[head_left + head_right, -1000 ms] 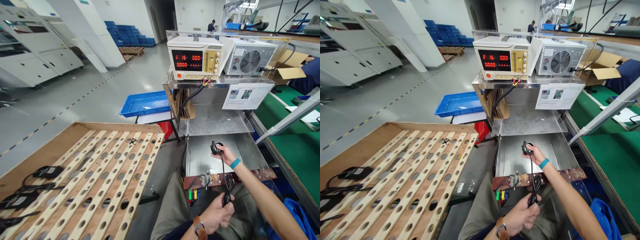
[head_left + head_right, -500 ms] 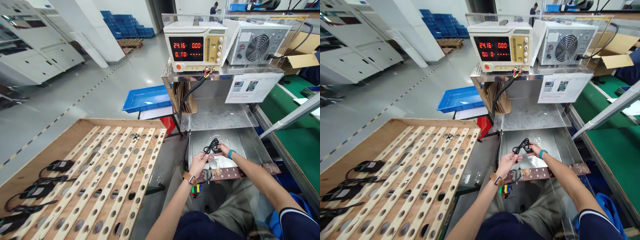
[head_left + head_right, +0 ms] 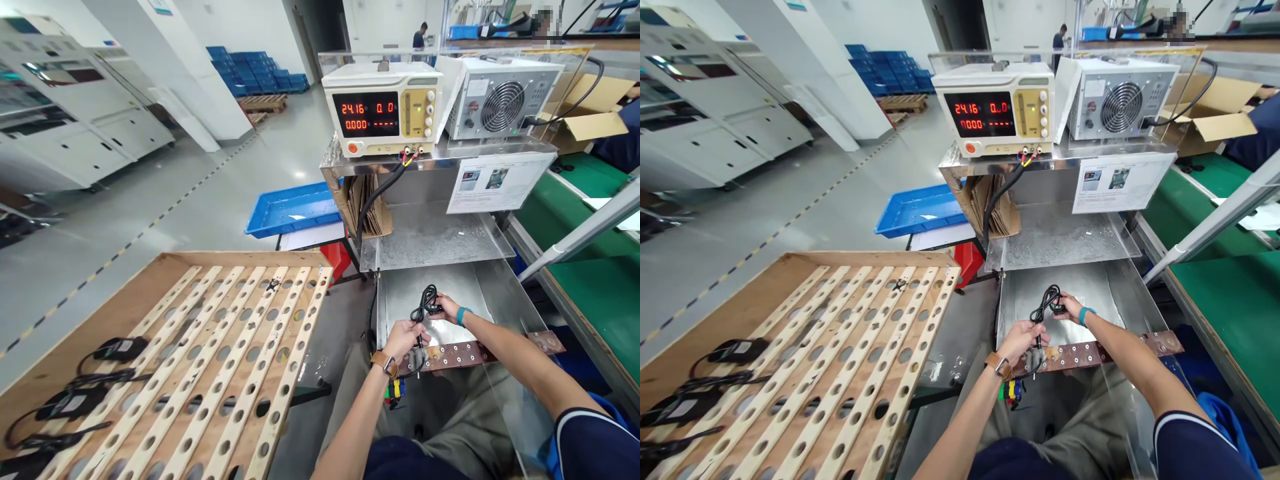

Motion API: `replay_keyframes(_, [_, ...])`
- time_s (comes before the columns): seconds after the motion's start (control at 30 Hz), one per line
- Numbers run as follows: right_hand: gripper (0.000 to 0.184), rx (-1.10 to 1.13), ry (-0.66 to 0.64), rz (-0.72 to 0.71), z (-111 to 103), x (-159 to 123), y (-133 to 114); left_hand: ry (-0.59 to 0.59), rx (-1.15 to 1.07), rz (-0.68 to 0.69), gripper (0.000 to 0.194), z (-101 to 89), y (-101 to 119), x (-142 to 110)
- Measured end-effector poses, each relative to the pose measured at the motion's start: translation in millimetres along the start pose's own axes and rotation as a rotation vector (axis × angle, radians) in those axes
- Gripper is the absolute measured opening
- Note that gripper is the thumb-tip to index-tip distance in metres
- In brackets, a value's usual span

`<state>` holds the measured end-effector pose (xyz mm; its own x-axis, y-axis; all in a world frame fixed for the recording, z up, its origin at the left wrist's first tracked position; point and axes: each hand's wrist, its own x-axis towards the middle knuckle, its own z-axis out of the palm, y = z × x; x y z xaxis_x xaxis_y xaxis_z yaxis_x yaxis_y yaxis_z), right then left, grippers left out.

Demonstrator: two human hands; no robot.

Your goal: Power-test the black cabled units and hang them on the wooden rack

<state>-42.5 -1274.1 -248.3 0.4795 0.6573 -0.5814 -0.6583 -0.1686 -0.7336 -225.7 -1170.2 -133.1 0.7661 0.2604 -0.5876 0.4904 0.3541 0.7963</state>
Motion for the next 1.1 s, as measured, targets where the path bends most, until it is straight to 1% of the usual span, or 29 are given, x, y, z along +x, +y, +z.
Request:
replay_keyframes(0.17, [0.029,0.044,0.002,0.025,0,2,1,-0.03,0.038,0.017,0.04,-1.0,-4,0])
replay_keyframes(0.3, [0.031,0.087,0.014,0.008,0,5,2,-0.043,0.026,0.062,0.044,-1.1,-5,-3])
replay_keyframes(0.47, [0.032,0.095,-0.008,0.014,1,2,0,-0.043,0.012,0.082,0.041,-0.9,-5,-3])
replay_keyframes(0.6, [0.03,0.103,0.02,0.018,0,3,-1,-0.058,0.0,0.092,0.039,-0.9,-7,0])
replay_keyframes(0.8, [0.033,0.081,0.028,0.012,-2,6,1,-0.04,-0.039,0.054,0.033,-1.0,-6,-2])
replay_keyframes(0.9, [0.031,0.066,0.013,-0.003,-2,7,6,-0.042,-0.036,0.061,0.037,-0.4,-7,-1])
replay_keyframes(1.1, [0.032,0.097,-0.032,-0.018,-2,14,14,-0.052,-0.045,0.095,0.047,-2.3,-18,10])
